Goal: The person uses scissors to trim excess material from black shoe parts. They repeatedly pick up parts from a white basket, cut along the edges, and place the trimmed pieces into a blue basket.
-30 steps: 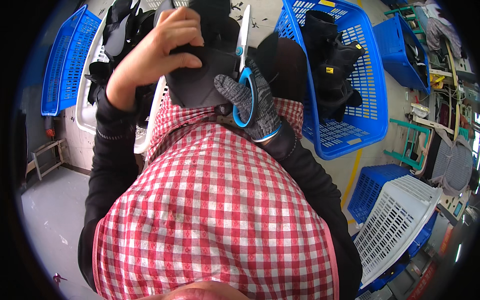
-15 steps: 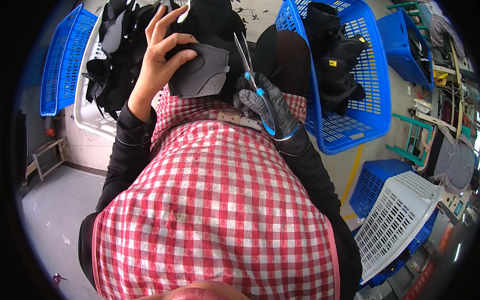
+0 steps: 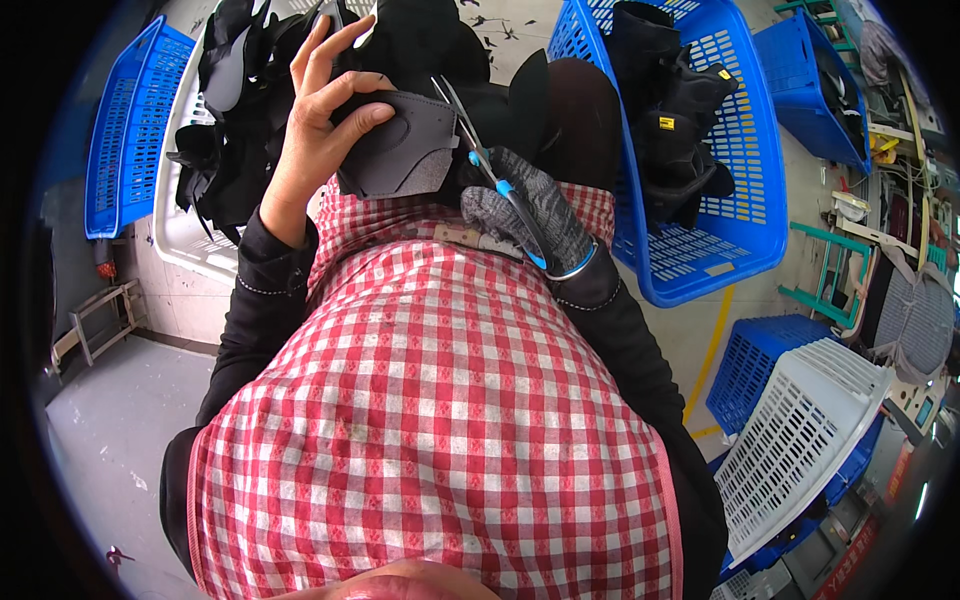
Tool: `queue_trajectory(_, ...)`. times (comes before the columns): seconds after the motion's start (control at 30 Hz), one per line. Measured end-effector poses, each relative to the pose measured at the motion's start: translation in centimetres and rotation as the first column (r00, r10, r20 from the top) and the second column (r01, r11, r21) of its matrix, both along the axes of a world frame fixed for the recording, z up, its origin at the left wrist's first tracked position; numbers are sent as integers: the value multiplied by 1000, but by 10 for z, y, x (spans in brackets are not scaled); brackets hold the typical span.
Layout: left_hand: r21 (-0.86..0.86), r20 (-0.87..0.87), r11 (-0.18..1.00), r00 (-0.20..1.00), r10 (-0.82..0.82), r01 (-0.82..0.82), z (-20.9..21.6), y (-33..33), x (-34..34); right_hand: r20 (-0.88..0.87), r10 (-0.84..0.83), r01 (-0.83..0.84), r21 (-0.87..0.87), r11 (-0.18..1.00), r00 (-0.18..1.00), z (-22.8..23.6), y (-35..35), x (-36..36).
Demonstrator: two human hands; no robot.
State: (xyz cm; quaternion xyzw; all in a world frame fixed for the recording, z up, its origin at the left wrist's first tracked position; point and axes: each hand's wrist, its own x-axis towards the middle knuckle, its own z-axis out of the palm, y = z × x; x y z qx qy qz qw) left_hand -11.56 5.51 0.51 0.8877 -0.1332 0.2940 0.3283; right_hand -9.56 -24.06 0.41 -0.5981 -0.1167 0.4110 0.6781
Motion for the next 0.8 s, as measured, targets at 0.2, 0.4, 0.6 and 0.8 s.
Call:
queue_trajectory(0.2, -21, -2, 1000, 1000, -4, 4, -4, 4, 0, -14, -4, 4, -8, 1000, 1000, -3, 0, 2)
queue_trajectory(0.4, -16, 6, 1000, 1000, -26, 26, -4, 5, -1, 17, 73, -72, -66, 995, 997, 12, -6, 14)
queue_trajectory(0.6, -12, 11, 998, 999, -54, 54, -4, 6, -3, -4, 166, -166, -26, 986, 986, 20, -11, 24)
queue_trajectory(0.8, -22, 5, 997, 997, -72, 72, -7, 7, -1, 68, 311, -298, -153, 942, 948, 22, -15, 41)
